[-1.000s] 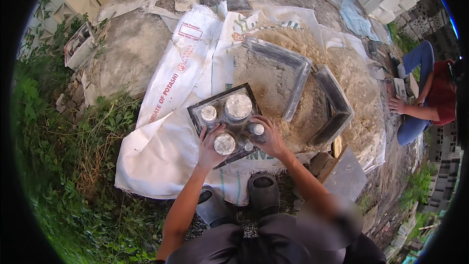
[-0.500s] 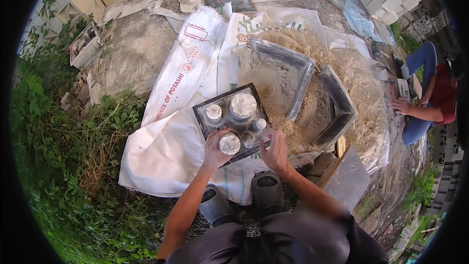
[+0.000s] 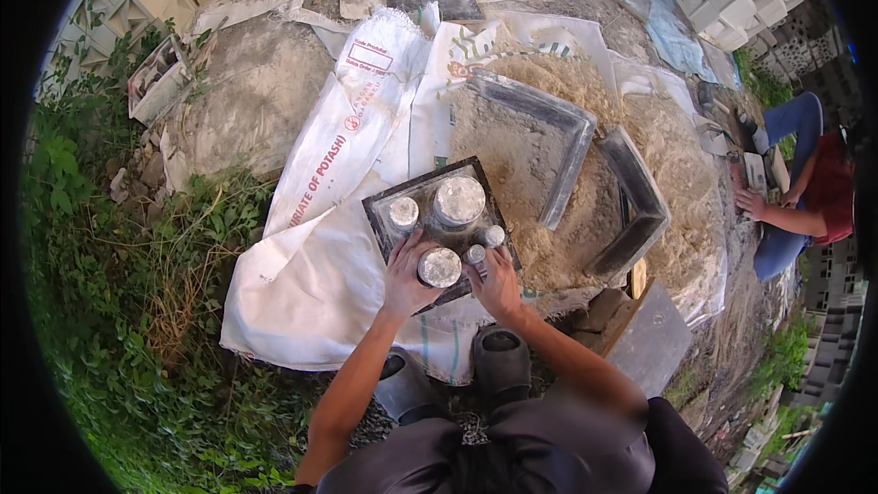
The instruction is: The person cleans and clears debris from a metal mold containing cylindrical forms, then fits a large L-shaped frame over it and clears sand from the base area using their hands and a small scraper tool.
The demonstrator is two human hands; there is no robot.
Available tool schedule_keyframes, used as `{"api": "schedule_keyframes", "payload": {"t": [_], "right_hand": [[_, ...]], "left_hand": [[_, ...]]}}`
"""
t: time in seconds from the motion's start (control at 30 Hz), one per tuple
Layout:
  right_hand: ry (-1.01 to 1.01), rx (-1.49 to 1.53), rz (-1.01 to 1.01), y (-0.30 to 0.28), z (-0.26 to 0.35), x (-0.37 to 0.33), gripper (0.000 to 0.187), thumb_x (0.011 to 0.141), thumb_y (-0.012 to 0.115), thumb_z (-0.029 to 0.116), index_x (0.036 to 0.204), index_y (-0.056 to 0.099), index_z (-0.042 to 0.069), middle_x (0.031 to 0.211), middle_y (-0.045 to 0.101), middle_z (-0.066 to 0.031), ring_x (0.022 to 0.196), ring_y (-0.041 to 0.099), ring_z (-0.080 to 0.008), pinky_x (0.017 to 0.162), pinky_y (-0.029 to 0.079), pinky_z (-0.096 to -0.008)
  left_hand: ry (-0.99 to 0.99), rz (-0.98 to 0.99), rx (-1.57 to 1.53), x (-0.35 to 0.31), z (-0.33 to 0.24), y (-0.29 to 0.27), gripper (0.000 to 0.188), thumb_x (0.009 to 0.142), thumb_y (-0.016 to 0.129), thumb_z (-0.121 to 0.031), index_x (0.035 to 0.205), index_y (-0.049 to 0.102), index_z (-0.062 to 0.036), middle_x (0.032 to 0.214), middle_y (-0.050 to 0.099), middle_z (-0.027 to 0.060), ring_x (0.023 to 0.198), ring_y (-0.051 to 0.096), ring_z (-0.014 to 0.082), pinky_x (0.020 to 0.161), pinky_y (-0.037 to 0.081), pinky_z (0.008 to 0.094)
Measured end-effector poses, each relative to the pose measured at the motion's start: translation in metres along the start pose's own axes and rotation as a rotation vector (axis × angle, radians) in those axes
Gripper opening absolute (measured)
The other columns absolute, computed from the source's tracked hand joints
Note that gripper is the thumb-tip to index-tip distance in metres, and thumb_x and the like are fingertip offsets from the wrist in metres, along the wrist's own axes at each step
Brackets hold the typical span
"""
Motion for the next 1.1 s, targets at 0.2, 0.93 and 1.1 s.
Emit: {"api": "schedule_keyframes", "payload": {"t": [0.2,0.93,1.1], "right_hand": [[-0.025,0.002,0.018,-0.001,0.004,-0.006,0.042,0.072,0.071,0.002,0.112,0.057,0.003,0.108,0.060,-0.0154,0.103,0.053,-0.0374,0.093,0.043,-0.0440],[-0.140,-0.127,-0.050,0.005,-0.013,-0.003,0.037,0.077,0.073,0.018,0.104,0.059,-0.002,0.102,0.056,-0.0159,0.099,0.051,-0.0347,0.085,0.042,-0.0453],[-0.196,-0.172,0.025,0.003,-0.014,-0.004,0.039,0.072,0.075,0.014,0.105,0.060,0.000,0.105,0.056,-0.0152,0.102,0.051,-0.0344,0.086,0.041,-0.0453]], "left_hand": [[-0.072,0.008,0.001,-0.011,0.005,0.003,0.066,0.057,0.086,-0.018,0.116,0.059,-0.0110,0.119,0.062,0.0022,0.127,0.050,0.0250,0.108,0.033,0.0465],[-0.061,0.048,0.082,-0.005,0.007,-0.003,0.068,0.061,0.086,-0.028,0.121,0.060,-0.0086,0.130,0.060,0.0040,0.130,0.048,0.0251,0.110,0.030,0.0467],[-0.030,0.052,0.096,-0.007,0.009,-0.001,0.067,0.062,0.086,-0.028,0.121,0.059,-0.0088,0.129,0.061,0.0041,0.129,0.049,0.0244,0.109,0.031,0.0465]]}}
Point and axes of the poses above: each hand's wrist, its own x-axis towards the middle knuckle, its own y-axis out of the palm, z = x × y, the point moved 1 cm from there along x, towards the middle knuckle
